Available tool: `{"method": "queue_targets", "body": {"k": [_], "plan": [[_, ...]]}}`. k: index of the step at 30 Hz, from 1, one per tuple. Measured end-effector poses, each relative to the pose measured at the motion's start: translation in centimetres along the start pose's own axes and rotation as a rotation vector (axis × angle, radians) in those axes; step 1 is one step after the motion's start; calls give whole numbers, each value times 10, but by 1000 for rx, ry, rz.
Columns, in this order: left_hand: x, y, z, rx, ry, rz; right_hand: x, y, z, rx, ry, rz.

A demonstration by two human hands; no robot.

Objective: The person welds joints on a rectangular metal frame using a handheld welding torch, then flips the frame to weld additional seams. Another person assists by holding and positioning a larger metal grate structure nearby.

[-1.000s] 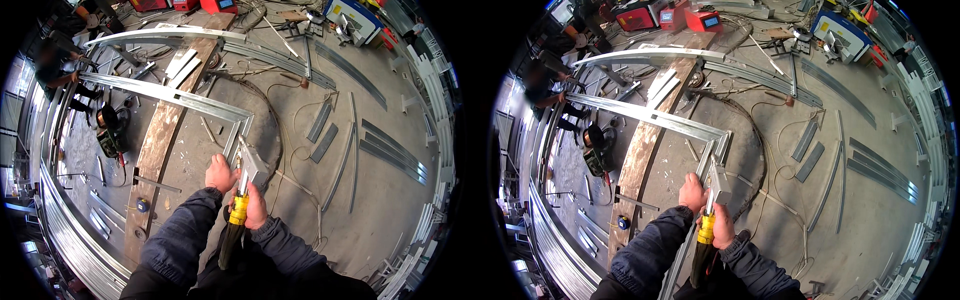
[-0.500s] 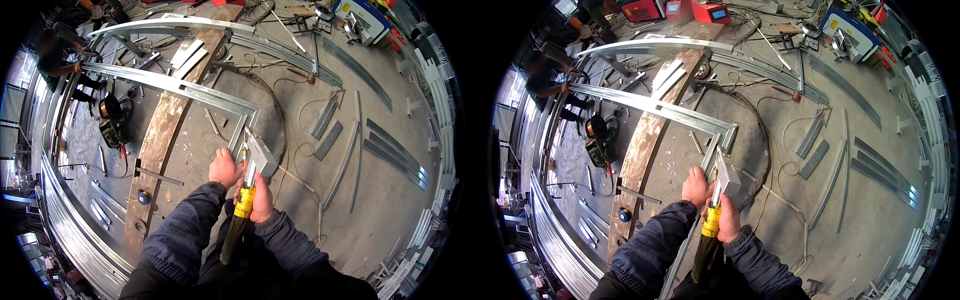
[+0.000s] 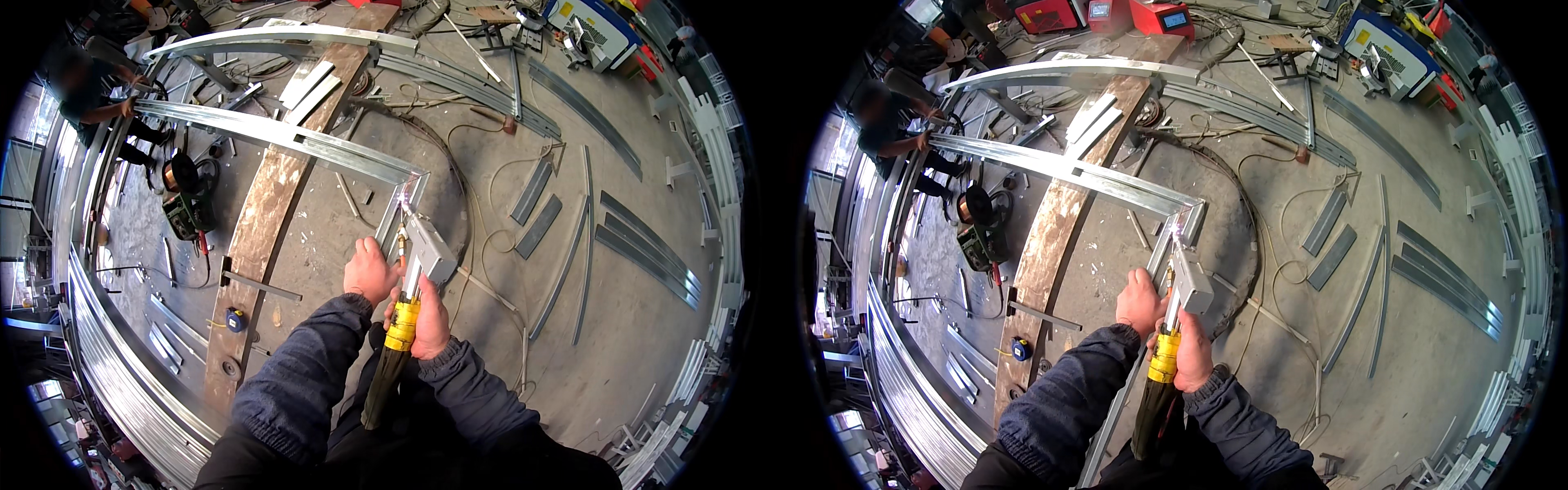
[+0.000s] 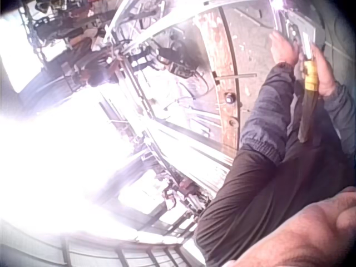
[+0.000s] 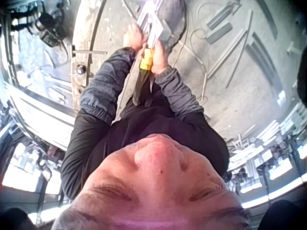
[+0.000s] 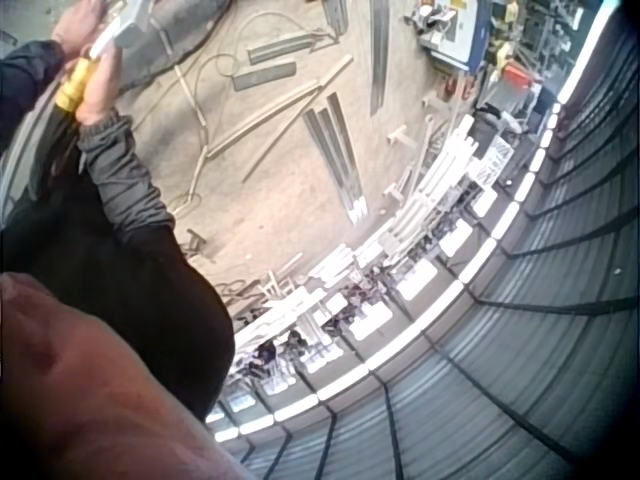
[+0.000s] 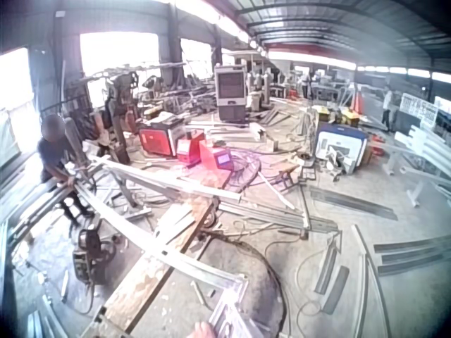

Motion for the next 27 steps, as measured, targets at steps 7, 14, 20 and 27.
{"method": "queue_targets", "body": {"k": [7,14,20,27], "plan": [[3,0,2,3,3,-15,-6,4,-3,23,21,9],[2,1,-1,3,12,-3,-13,8,-7,-3,35,49],[3,1,0,-10,19,6,-13,9,-5,-25,9,55],[-2,1,-4,-39,27,37,-8,5,13,81,59,61]]}}
Point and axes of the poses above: each hand's wrist, its own y-axis away from the middle knuckle, its own x-axis out of the back of the hand, z = x × y, the point moved 5 cm from there along -y, towards the middle knuckle, and after that the axes turned 9 degrees about z, right-handed, at the moved point
